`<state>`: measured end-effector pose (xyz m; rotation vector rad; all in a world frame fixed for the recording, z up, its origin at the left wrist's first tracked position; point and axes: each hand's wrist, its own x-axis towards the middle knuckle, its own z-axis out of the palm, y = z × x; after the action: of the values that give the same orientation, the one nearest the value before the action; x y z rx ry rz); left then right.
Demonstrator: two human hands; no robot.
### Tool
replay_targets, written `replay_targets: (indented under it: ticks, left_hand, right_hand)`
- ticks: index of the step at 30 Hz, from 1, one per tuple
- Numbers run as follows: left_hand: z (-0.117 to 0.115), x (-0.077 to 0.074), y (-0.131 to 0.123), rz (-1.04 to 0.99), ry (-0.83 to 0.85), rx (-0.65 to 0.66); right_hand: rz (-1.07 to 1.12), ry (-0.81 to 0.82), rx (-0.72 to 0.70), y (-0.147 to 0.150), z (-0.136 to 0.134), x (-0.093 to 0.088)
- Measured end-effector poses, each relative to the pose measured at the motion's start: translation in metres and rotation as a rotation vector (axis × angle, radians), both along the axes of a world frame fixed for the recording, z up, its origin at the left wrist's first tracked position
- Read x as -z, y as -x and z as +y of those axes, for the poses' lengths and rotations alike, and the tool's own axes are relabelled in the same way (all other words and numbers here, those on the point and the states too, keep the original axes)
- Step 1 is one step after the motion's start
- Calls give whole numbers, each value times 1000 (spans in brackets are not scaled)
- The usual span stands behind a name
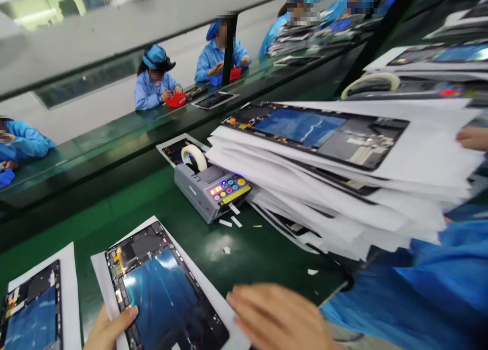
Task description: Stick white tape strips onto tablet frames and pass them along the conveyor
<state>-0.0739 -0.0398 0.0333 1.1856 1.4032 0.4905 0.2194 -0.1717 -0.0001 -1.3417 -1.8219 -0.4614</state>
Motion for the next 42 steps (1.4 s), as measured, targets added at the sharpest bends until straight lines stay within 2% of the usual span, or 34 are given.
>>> replay_targets:
  ticks: [3, 5, 8, 12, 15, 19, 21, 25, 29, 34, 39, 42]
  left_hand:
    - [9, 14, 14, 220, -261, 152]
    - [10, 24, 21, 370, -442, 166]
    - [9, 37, 28, 543, -661, 166]
    - [7, 44, 30, 669, -876, 333]
    - [5, 45, 29, 717, -1010, 407]
    - [-1, 46, 27, 784, -1028, 451]
    - [-4, 47, 26, 813, -1010, 454]
    - [-6, 49, 27, 834, -1018, 442]
    - [-2, 50, 31, 805, -1037, 454]
    - [1, 47, 31, 759, -1061, 496]
    - [-8, 41, 26, 724, -1028, 560]
    - [-13, 35, 26, 769, -1016, 602]
  right_hand:
    - [-78, -31, 302, -43, 24, 9]
    - [-104, -23, 370, -67, 40, 15]
    - [-126, -9, 407, -90, 62, 24]
    - [-141, -27, 389, -104, 79, 30]
    - [-131, -66, 335, -107, 78, 25]
    - [-33, -110, 297, -86, 59, 9]
    - [97, 1, 198, -61, 45, 5]
    - [93, 320, -102, 0, 26, 18]
    - [3, 500, -175, 37, 21, 36]
    - [-65, 601, -222, 45, 13, 40]
    - [-92, 578, -244, 39, 1, 43]
    - [-97, 582, -273, 32, -1, 40]
